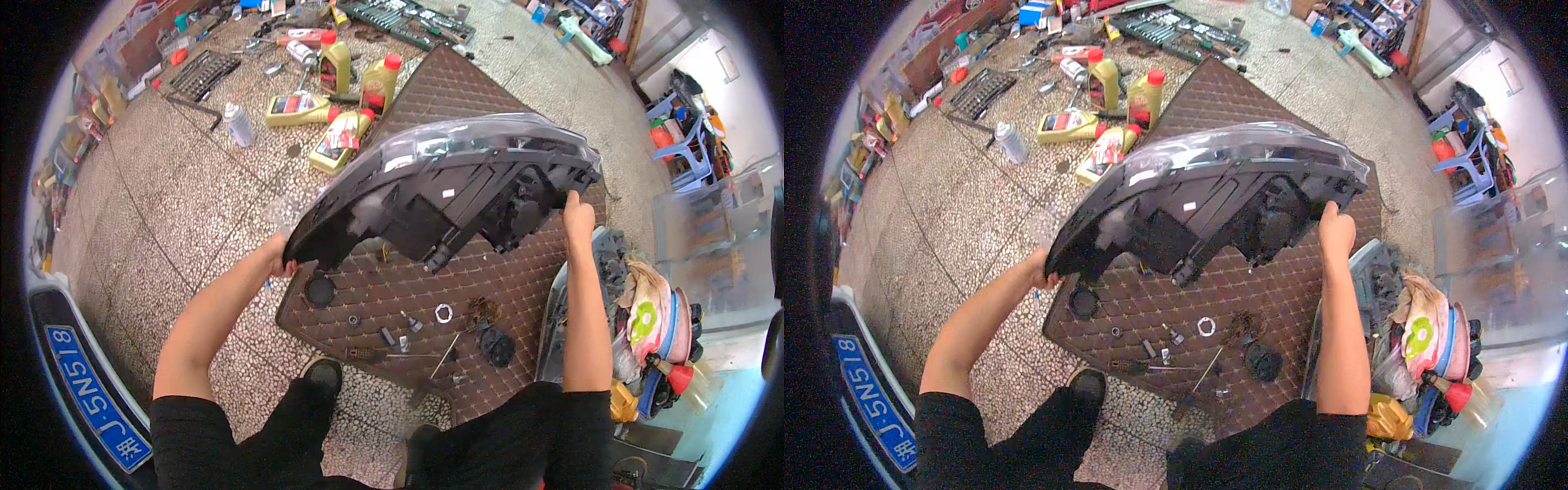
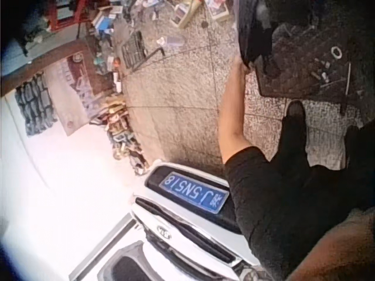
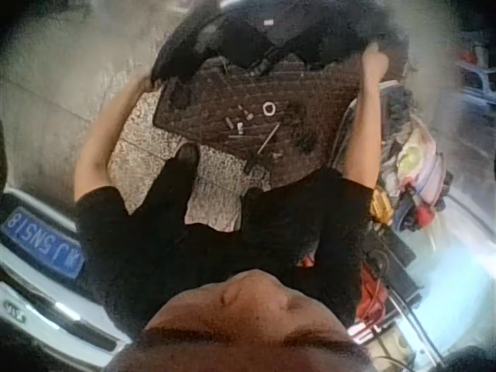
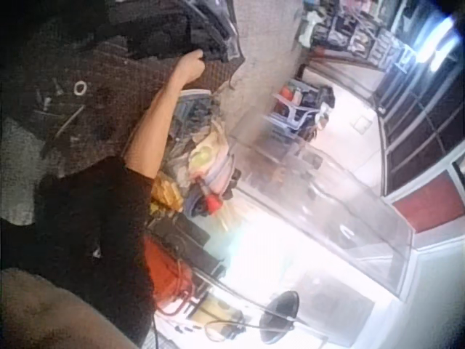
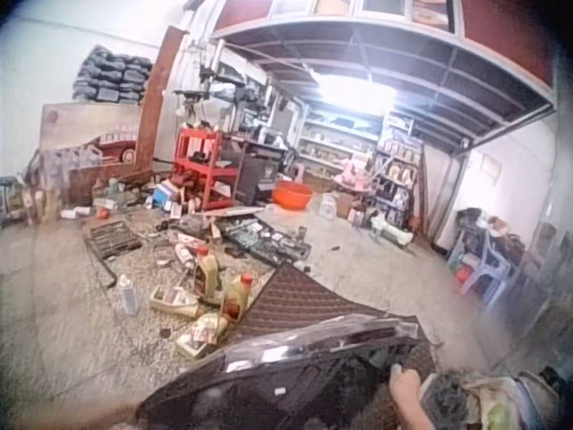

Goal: The person handles a disassembled car headlight, using a flashlight to inspect the interior and rotating the unit to view different angles. They remove and reinsert a bulb socket, then place the headlight on a mat and pick up small components and tools from the floor.

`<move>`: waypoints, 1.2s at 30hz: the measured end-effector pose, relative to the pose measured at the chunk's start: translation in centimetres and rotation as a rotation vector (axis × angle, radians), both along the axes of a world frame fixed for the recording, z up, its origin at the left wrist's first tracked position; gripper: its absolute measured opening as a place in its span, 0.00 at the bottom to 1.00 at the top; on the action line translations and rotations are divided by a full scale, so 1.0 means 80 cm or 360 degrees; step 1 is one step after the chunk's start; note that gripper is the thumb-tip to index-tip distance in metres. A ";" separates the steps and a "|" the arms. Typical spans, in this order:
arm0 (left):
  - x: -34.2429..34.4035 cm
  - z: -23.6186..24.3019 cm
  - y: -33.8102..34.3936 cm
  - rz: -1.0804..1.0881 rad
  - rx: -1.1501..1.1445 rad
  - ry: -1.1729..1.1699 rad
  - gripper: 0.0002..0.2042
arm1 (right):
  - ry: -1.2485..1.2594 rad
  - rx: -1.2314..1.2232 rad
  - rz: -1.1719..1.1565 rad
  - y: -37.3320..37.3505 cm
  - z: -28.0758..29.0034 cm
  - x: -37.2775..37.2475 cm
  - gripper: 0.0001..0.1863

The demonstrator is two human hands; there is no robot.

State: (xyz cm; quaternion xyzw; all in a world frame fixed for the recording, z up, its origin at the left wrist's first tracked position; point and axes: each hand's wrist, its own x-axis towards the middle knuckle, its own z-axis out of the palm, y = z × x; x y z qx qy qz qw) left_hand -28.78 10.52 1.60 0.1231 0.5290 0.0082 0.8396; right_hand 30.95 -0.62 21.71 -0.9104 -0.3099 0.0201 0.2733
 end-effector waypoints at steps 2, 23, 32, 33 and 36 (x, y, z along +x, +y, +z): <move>-0.016 0.003 0.008 -0.0106 -0.0095 0.0177 0.23 | 0.0090 -0.0124 -0.0029 0.014 -0.032 0.014 0.35; 0.004 -0.008 0.044 -0.0415 0.0026 0.0790 0.23 | 0.0107 -0.1060 0.0056 0.066 -0.183 0.039 0.34; 0.005 -0.012 0.051 -0.0382 0.0094 0.0874 0.22 | -0.0567 0.0055 0.1374 0.029 -0.117 -0.125 0.27; 0.005 -0.013 0.052 -0.0381 0.0085 0.0878 0.22 | -0.0628 -0.0020 0.1436 0.026 -0.122 -0.135 0.30; 0.003 -0.013 0.051 -0.0378 0.0168 0.0823 0.22 | -0.0705 -0.0075 0.1370 0.025 -0.132 -0.136 0.36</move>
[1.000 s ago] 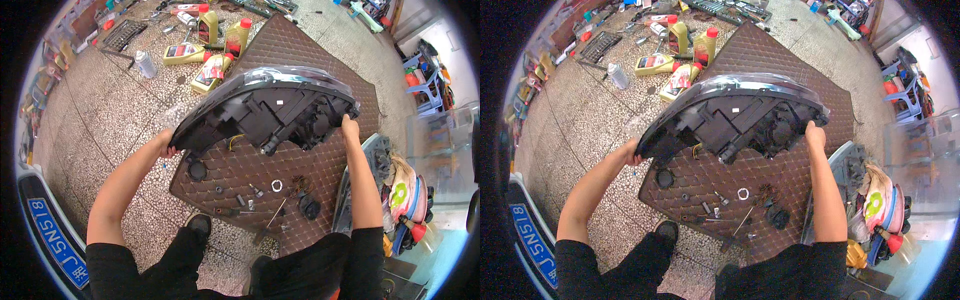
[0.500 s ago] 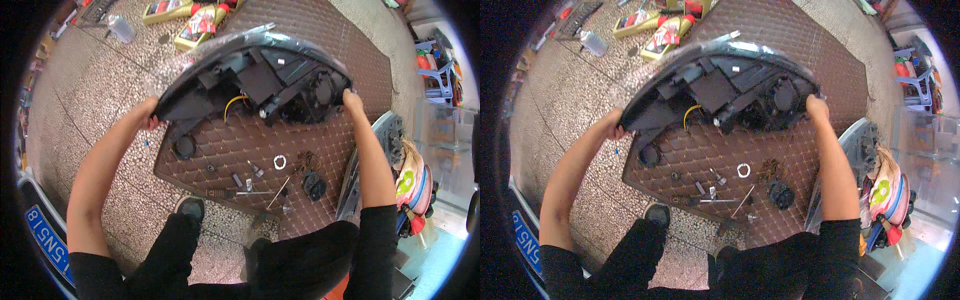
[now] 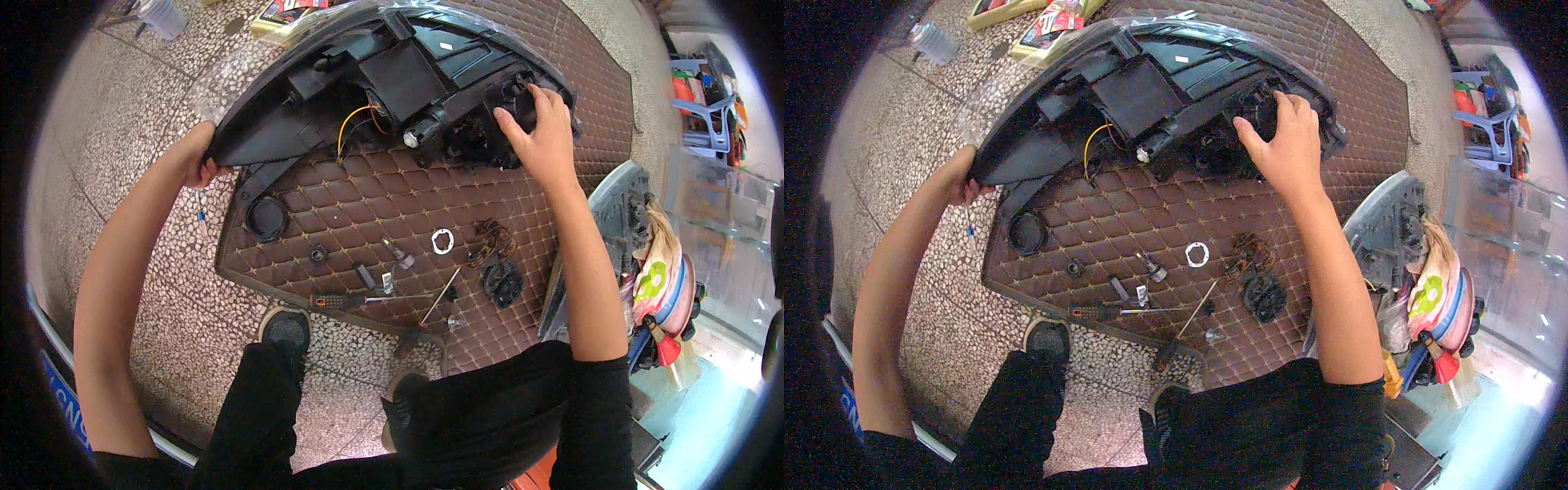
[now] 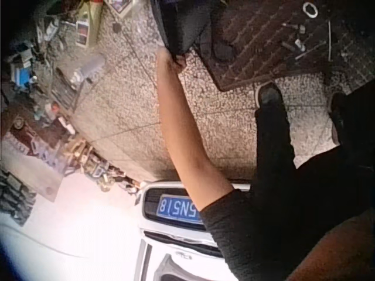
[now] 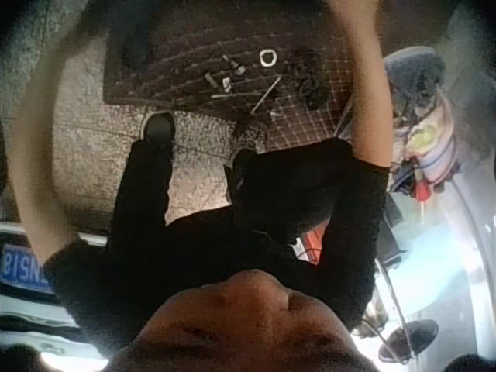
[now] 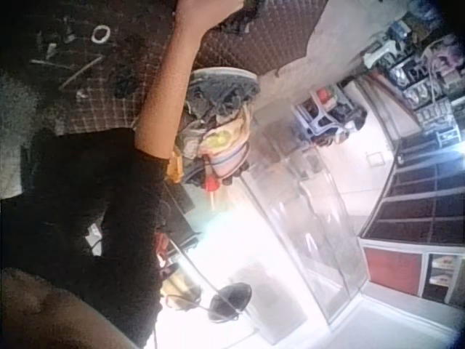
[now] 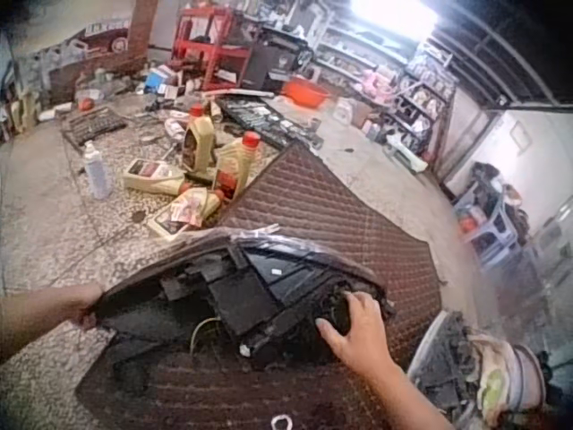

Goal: The person handles a disassembled car headlight, using a flashlight to inspect the interior and rotating the unit to view different angles. They remove and reinsert a bulb socket, then place the headlight on a mat and pick up small components and tools from the floor.

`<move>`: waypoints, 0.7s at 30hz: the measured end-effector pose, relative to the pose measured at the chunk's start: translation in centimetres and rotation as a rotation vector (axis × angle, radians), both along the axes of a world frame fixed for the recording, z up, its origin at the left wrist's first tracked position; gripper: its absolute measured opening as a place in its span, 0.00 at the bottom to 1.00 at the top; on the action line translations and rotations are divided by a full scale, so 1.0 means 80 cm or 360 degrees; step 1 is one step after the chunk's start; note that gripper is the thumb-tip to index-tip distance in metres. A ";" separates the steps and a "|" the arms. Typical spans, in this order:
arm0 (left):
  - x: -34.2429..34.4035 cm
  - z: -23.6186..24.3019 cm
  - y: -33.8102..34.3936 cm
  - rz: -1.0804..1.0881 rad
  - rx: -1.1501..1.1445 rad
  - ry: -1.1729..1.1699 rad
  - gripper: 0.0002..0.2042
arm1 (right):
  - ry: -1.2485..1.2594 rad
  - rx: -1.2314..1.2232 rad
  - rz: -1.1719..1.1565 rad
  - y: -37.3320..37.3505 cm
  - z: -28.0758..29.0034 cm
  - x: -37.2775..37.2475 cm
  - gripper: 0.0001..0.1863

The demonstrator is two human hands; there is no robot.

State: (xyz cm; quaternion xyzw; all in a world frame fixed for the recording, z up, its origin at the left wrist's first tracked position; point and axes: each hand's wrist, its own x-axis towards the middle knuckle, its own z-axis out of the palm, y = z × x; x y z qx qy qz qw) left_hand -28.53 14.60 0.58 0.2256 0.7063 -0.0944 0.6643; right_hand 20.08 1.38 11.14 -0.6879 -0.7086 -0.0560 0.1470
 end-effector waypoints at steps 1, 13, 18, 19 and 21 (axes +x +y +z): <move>-0.001 -0.001 -0.001 0.0018 -0.0013 -0.0010 0.22 | 0.0023 -0.0002 -0.0039 0.000 -0.002 0.003 0.37; -0.004 -0.002 -0.003 0.0025 0.0037 0.0013 0.22 | 0.0252 -0.0382 0.0165 -0.020 0.017 0.035 0.50; -0.005 -0.002 -0.002 -0.0011 0.0032 -0.0032 0.23 | 0.0237 -0.0390 0.0156 -0.020 0.018 0.041 0.48; -0.005 -0.003 -0.001 -0.0037 0.0068 -0.0033 0.23 | 0.0220 -0.0351 0.0189 -0.018 0.017 0.041 0.48; -0.004 -0.003 -0.002 -0.0028 0.0104 -0.0016 0.22 | 0.0206 -0.0284 0.0232 -0.015 0.013 0.038 0.48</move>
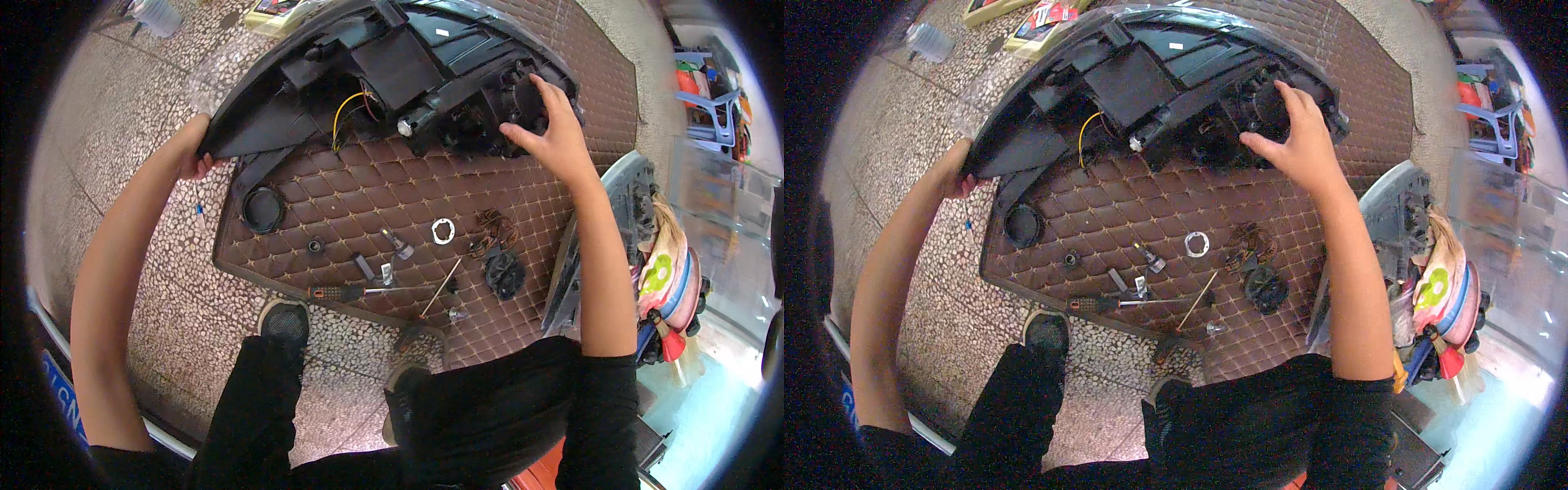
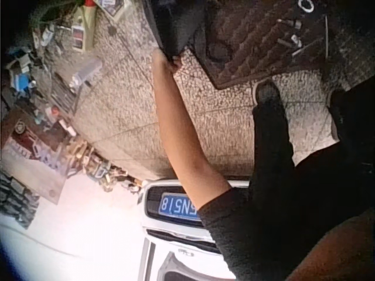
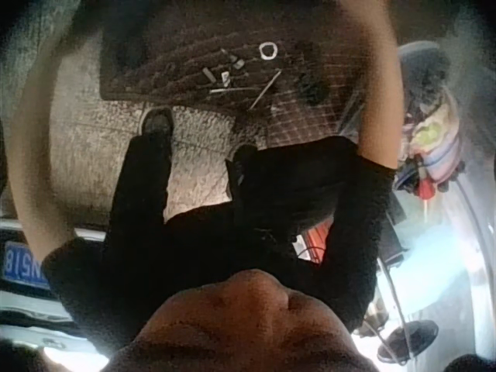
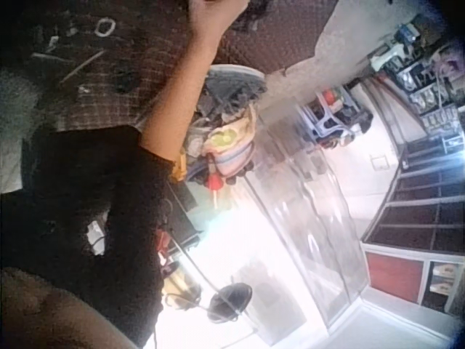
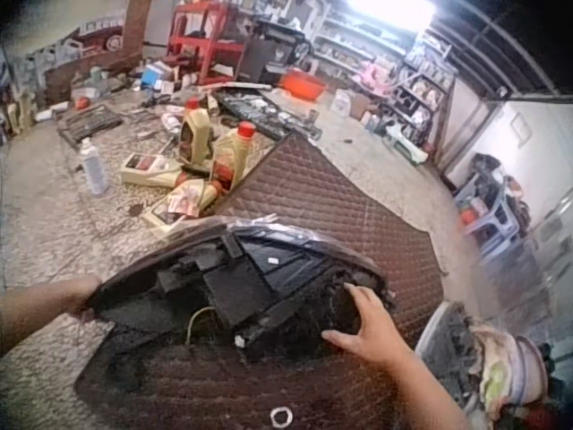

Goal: The person handles a disassembled car headlight, using a flashlight to inspect the interior and rotating the unit to view different angles. They remove and reinsert a bulb socket, then place the headlight on a mat and pick up small components and tools from the floor.

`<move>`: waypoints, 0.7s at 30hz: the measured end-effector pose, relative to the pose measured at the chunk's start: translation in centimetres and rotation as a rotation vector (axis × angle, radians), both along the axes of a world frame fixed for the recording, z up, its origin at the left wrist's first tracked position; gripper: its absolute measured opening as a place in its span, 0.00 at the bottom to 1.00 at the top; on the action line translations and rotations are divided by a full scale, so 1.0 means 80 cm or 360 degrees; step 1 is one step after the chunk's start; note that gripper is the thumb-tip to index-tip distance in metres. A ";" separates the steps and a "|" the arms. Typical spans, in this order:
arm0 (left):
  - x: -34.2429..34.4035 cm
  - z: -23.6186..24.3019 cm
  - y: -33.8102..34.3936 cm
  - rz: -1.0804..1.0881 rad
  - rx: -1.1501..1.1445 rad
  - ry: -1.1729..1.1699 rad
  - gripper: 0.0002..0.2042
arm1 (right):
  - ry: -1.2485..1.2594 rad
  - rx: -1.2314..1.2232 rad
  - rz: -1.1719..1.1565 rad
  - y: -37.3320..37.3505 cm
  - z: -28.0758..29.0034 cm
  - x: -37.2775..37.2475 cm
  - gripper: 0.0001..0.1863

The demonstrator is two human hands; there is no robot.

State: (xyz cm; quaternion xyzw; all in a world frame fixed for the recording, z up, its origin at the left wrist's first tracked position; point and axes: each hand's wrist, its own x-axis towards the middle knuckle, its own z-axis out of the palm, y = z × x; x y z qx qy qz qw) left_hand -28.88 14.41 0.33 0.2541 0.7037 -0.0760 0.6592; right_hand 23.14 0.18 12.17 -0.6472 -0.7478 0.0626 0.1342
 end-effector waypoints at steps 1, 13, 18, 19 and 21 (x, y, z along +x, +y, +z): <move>0.001 -0.001 -0.001 0.0030 0.0001 0.0015 0.22 | 0.0003 0.0026 0.0003 0.001 -0.003 -0.002 0.48; 0.009 0.007 -0.001 0.0226 0.0554 0.0114 0.21 | -0.0240 0.0289 -0.0089 0.083 -0.033 0.003 0.45; 0.012 0.018 0.007 0.0193 0.0510 0.0170 0.21 | -0.0287 0.0064 -0.0142 0.097 -0.002 -0.002 0.33; 0.013 0.020 0.007 0.0185 0.0535 0.0136 0.21 | -0.0237 -0.0043 -0.0191 0.097 0.001 -0.004 0.37; 0.013 0.021 0.005 0.0160 0.0527 0.0106 0.21 | -0.0198 -0.0060 -0.0231 0.092 0.000 -0.007 0.40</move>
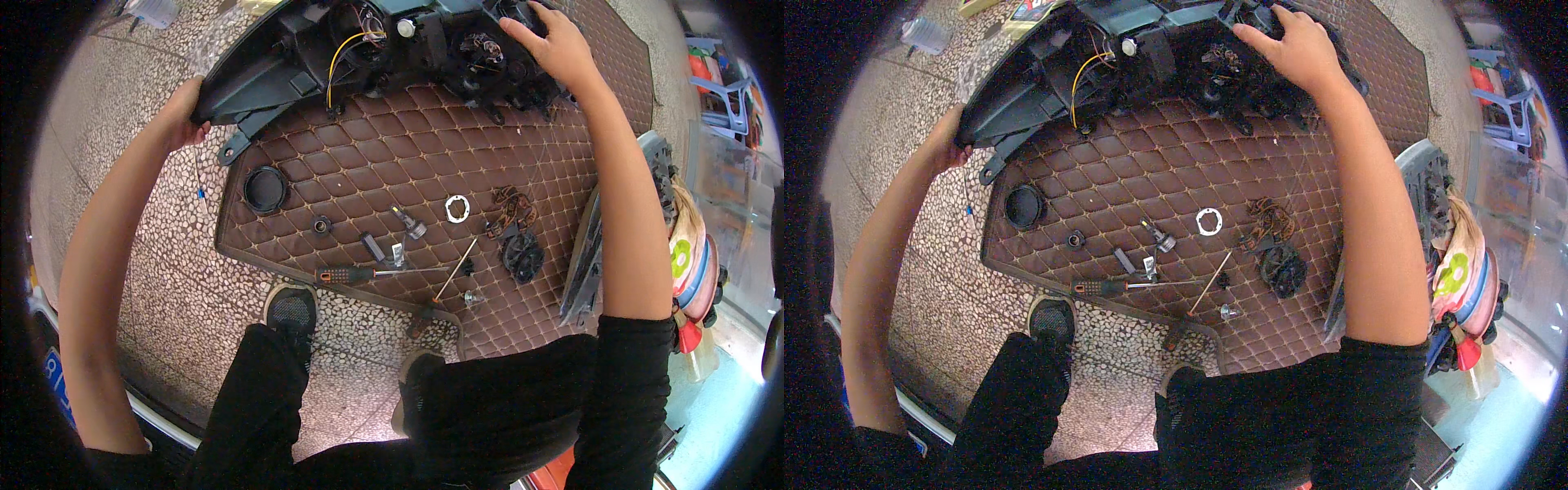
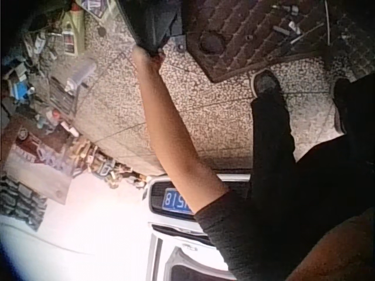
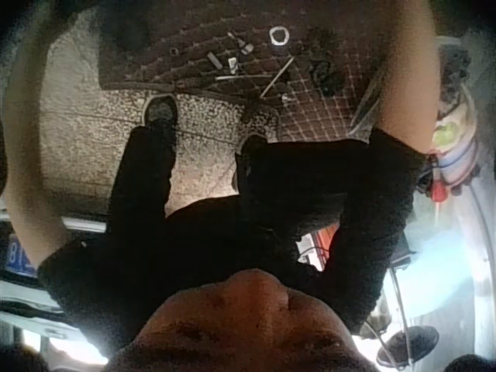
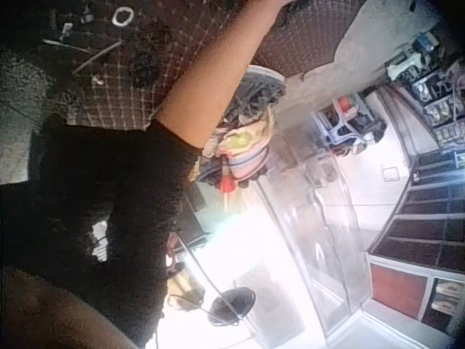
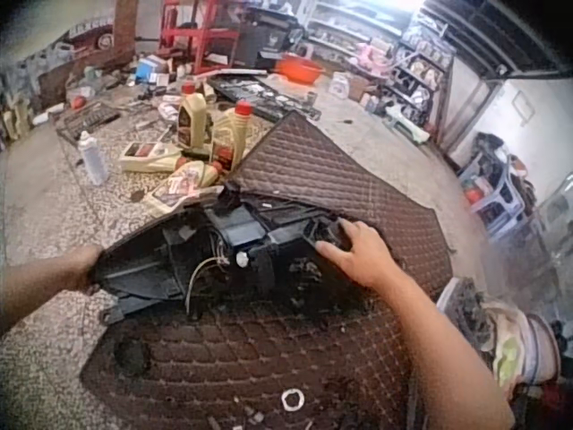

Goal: The person handles a disassembled car headlight, using a flashlight to inspect the interior and rotating the unit to view different angles. They remove and reinsert a bulb socket, then place the headlight on a mat and pick up small components and tools from the floor.

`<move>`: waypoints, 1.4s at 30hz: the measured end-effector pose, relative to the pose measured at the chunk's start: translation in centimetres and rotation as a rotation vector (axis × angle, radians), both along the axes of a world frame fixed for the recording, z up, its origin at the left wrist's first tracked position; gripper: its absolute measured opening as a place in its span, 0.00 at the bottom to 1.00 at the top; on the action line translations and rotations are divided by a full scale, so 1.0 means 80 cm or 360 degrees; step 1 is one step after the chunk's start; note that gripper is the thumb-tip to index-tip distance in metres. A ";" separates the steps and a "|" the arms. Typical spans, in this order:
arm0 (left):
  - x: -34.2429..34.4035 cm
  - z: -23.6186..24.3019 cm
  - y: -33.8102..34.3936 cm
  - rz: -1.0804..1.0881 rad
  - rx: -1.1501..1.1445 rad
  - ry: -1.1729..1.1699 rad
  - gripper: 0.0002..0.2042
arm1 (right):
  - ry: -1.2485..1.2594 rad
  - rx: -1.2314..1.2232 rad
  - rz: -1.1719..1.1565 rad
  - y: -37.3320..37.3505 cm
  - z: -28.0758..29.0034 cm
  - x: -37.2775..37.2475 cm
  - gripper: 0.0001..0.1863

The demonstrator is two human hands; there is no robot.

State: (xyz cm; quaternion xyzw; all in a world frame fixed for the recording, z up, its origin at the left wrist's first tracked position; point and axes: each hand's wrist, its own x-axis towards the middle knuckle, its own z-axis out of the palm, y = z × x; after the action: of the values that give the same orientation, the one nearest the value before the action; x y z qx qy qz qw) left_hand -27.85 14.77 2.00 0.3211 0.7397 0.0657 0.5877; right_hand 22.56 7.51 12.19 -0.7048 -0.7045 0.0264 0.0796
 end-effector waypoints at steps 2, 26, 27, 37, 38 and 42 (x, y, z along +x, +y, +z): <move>0.000 -0.001 -0.002 -0.0003 -0.0001 -0.0019 0.21 | -0.0036 0.0185 0.0026 -0.007 -0.010 -0.001 0.39; -0.020 -0.018 0.047 -0.0524 0.0472 0.0373 0.18 | 0.1911 -0.0015 -0.1863 -0.145 -0.101 0.162 0.48; -0.013 -0.014 0.060 -0.0684 0.0731 0.0516 0.18 | 0.1924 -0.0089 -0.1852 -0.146 -0.108 0.156 0.50; 0.152 0.097 0.041 -0.1033 0.1724 0.0330 0.18 | 0.2427 -0.0321 -0.1743 -0.101 -0.098 0.115 0.56; 0.167 0.107 0.030 -0.0895 0.1356 0.0004 0.20 | 0.2454 -0.0332 -0.1803 -0.097 -0.089 0.114 0.61; 0.208 0.111 -0.010 -0.0364 0.0557 -0.0727 0.34 | 0.2481 -0.0457 -0.1650 -0.087 -0.058 0.110 0.68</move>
State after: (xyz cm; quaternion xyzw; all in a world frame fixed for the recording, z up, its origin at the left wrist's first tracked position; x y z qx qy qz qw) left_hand -11.18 13.97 10.89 0.4757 0.5250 0.1959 0.6780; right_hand 31.34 0.58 7.55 -0.7168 -0.0421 0.5376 0.4420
